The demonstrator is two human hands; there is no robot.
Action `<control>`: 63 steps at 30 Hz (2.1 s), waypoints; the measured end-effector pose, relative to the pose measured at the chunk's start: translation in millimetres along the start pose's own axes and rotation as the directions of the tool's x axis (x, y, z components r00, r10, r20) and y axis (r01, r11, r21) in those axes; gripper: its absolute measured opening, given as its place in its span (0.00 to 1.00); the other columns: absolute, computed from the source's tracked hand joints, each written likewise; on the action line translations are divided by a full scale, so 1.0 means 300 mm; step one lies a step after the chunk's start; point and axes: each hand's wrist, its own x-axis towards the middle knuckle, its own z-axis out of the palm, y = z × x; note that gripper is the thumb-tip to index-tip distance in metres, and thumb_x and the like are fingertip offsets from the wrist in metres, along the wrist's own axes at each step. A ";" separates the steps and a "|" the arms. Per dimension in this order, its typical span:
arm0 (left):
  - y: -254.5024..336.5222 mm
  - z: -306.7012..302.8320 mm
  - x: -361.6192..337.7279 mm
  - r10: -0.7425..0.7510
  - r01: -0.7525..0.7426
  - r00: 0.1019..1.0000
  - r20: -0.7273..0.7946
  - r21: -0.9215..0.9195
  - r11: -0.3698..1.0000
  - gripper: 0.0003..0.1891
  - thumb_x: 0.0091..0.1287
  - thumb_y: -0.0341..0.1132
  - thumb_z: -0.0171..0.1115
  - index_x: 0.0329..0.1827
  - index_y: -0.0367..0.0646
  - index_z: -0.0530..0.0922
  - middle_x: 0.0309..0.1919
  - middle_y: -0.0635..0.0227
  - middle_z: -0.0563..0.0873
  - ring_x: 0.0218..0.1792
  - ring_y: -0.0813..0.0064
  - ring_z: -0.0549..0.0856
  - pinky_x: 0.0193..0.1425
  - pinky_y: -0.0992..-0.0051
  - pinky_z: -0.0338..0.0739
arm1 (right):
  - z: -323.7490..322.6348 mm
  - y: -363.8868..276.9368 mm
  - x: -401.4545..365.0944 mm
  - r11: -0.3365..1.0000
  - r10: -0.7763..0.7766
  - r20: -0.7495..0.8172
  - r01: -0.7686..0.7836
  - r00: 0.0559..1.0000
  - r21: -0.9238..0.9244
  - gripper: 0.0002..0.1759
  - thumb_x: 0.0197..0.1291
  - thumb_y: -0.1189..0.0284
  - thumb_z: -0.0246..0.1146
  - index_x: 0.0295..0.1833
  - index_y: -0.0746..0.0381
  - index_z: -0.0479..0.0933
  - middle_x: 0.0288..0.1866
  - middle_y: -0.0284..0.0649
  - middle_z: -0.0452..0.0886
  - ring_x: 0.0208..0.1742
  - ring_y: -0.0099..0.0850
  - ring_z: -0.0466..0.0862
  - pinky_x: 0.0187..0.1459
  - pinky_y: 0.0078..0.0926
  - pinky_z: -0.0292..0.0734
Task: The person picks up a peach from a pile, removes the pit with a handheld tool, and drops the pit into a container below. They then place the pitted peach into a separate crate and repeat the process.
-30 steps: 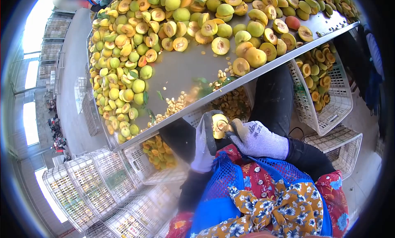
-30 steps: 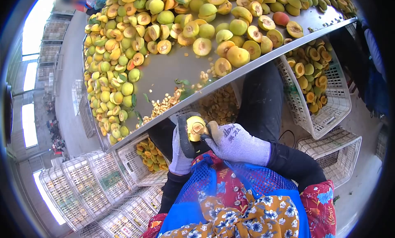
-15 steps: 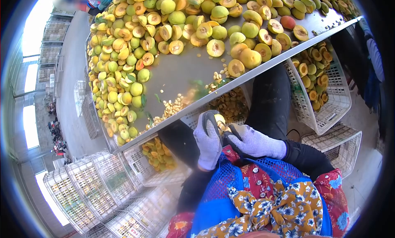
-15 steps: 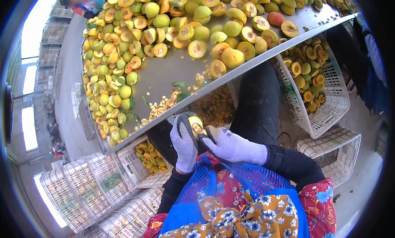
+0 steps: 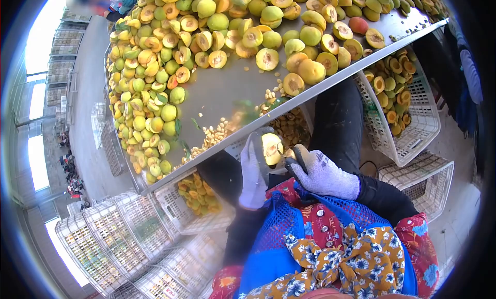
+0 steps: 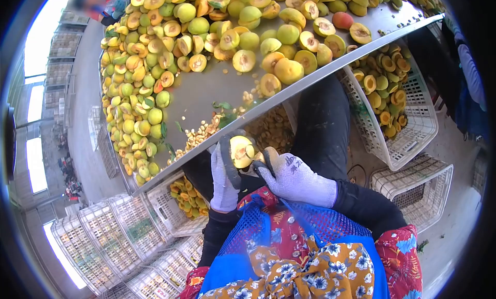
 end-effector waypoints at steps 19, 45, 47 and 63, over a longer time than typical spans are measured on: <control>0.005 0.072 -0.004 -0.041 0.076 0.996 0.076 -0.556 0.828 0.19 0.80 0.42 0.47 0.63 0.38 0.69 0.55 0.56 0.80 0.50 0.62 0.84 0.56 0.66 0.80 | -0.003 0.006 -0.006 0.992 0.040 0.014 -0.038 0.999 -0.120 0.16 0.73 0.65 0.55 0.50 0.70 0.69 0.29 0.56 0.77 0.28 0.51 0.82 0.26 0.46 0.73; 0.012 0.149 0.036 0.148 -0.058 0.977 0.151 -0.482 0.874 0.23 0.80 0.48 0.46 0.49 0.32 0.76 0.40 0.55 0.85 0.39 0.65 0.87 0.47 0.67 0.84 | -0.120 0.080 0.026 -0.399 -0.248 0.749 -0.769 0.615 0.499 0.23 0.75 0.51 0.50 0.44 0.63 0.71 0.15 0.31 0.65 0.09 0.17 0.62 0.10 0.14 0.60; 0.019 0.164 0.039 0.030 0.029 0.992 0.124 -0.449 0.893 0.25 0.81 0.49 0.42 0.46 0.33 0.77 0.38 0.54 0.85 0.37 0.64 0.86 0.46 0.66 0.83 | -0.121 0.080 0.026 -0.362 -0.184 0.758 -0.760 0.626 0.540 0.23 0.75 0.51 0.50 0.44 0.63 0.71 0.15 0.31 0.64 0.09 0.17 0.62 0.10 0.14 0.60; -0.025 0.149 0.060 -0.085 0.156 0.977 0.194 -0.388 0.908 0.22 0.79 0.47 0.48 0.45 0.34 0.79 0.35 0.59 0.86 0.36 0.69 0.87 0.43 0.70 0.83 | -0.146 0.067 0.043 -0.030 0.020 0.757 -0.757 0.653 0.653 0.20 0.73 0.55 0.57 0.39 0.63 0.74 0.23 0.31 0.74 0.22 0.17 0.75 0.23 0.14 0.70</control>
